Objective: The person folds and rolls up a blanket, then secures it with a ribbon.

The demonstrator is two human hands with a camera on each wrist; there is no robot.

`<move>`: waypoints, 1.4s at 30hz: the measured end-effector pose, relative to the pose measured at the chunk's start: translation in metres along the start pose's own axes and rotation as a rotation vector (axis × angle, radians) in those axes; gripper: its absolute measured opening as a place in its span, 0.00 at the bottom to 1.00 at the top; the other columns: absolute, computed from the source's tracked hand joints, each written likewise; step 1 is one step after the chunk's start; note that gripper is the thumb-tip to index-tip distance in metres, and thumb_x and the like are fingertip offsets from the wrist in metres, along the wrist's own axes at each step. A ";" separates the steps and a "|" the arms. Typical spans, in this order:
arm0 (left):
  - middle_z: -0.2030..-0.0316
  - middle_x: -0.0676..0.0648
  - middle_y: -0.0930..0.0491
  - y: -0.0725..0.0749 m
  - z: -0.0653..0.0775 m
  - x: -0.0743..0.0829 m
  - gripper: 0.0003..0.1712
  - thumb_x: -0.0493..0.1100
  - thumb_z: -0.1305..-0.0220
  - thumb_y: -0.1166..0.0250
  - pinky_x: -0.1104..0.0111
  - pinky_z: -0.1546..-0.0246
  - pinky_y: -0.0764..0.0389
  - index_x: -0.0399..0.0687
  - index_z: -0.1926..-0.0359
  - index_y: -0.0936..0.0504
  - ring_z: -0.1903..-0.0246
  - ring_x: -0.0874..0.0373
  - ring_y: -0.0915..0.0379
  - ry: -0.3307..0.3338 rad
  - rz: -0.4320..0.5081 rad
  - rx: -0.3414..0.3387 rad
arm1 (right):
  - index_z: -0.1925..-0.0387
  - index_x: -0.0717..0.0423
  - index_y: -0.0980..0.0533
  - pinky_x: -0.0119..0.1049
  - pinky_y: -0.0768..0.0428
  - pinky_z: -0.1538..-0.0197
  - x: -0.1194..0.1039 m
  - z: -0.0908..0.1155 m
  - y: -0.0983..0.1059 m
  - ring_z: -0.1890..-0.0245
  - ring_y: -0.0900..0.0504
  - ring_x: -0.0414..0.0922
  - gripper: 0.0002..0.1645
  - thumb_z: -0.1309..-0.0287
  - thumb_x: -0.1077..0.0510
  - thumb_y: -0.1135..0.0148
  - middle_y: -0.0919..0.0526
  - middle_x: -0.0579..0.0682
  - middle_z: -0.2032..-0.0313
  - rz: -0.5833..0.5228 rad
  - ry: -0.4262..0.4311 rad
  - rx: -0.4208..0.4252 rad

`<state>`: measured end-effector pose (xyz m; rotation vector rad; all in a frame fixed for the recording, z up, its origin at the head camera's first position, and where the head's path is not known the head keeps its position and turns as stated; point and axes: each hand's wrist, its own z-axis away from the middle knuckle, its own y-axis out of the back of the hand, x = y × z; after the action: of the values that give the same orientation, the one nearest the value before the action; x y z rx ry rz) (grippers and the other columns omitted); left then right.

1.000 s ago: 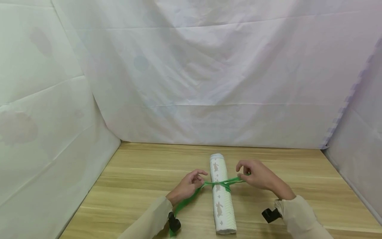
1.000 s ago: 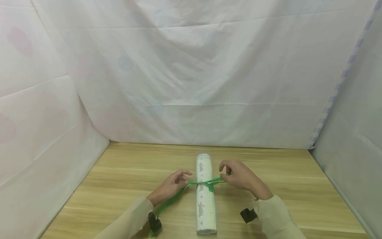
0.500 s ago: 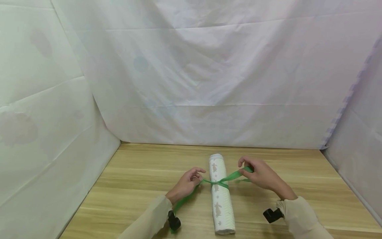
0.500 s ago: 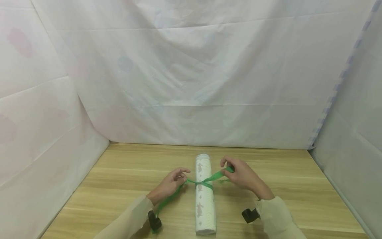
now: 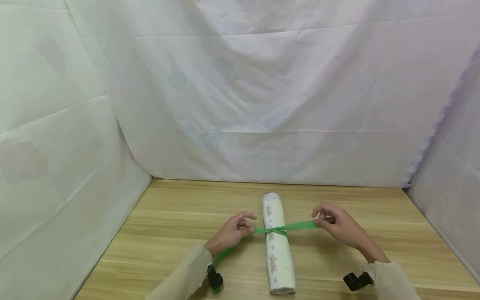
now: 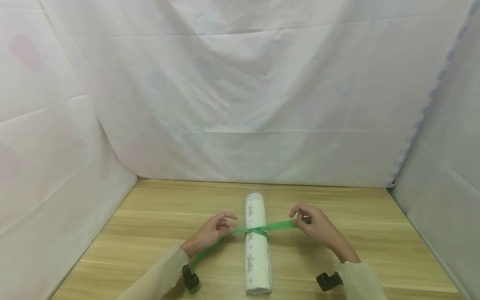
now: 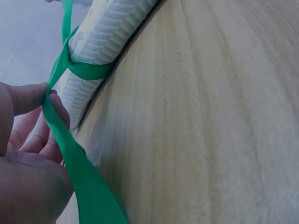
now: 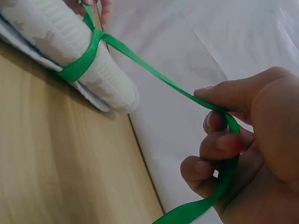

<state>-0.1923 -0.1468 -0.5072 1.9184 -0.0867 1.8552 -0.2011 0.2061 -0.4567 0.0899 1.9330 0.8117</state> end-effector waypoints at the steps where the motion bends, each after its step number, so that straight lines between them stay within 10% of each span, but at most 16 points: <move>1: 0.61 0.46 0.19 0.000 0.001 0.000 0.20 0.37 0.30 0.40 0.66 0.60 0.23 0.44 0.38 0.27 0.61 0.52 0.22 -0.001 0.001 -0.003 | 0.58 0.56 0.25 0.33 0.21 0.69 0.002 0.002 0.000 0.76 0.24 0.36 0.04 0.33 0.62 0.39 0.25 0.48 0.71 -0.008 0.000 -0.005; 19: 0.63 0.48 0.21 -0.002 0.002 -0.011 0.10 0.38 0.30 0.39 0.73 0.67 0.25 0.44 0.50 0.20 0.66 0.58 0.26 0.013 -0.079 -0.017 | 0.61 0.58 0.26 0.31 0.20 0.60 0.055 0.029 -0.019 0.66 0.22 0.38 0.04 0.34 0.62 0.39 0.22 0.48 0.66 -0.042 -0.140 -0.015; 42: 0.65 0.52 0.22 0.006 0.001 -0.012 0.04 0.35 0.30 0.41 0.73 0.64 0.25 0.46 0.57 0.22 0.66 0.61 0.27 -0.002 -0.205 -0.081 | 0.67 0.55 0.29 0.30 0.31 0.70 0.065 0.025 -0.030 0.74 0.32 0.34 0.08 0.37 0.63 0.36 0.28 0.44 0.75 0.079 -0.231 -0.020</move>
<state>-0.1944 -0.1562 -0.5167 1.8023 0.0328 1.6895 -0.2048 0.2205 -0.5307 0.2389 1.7118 0.8349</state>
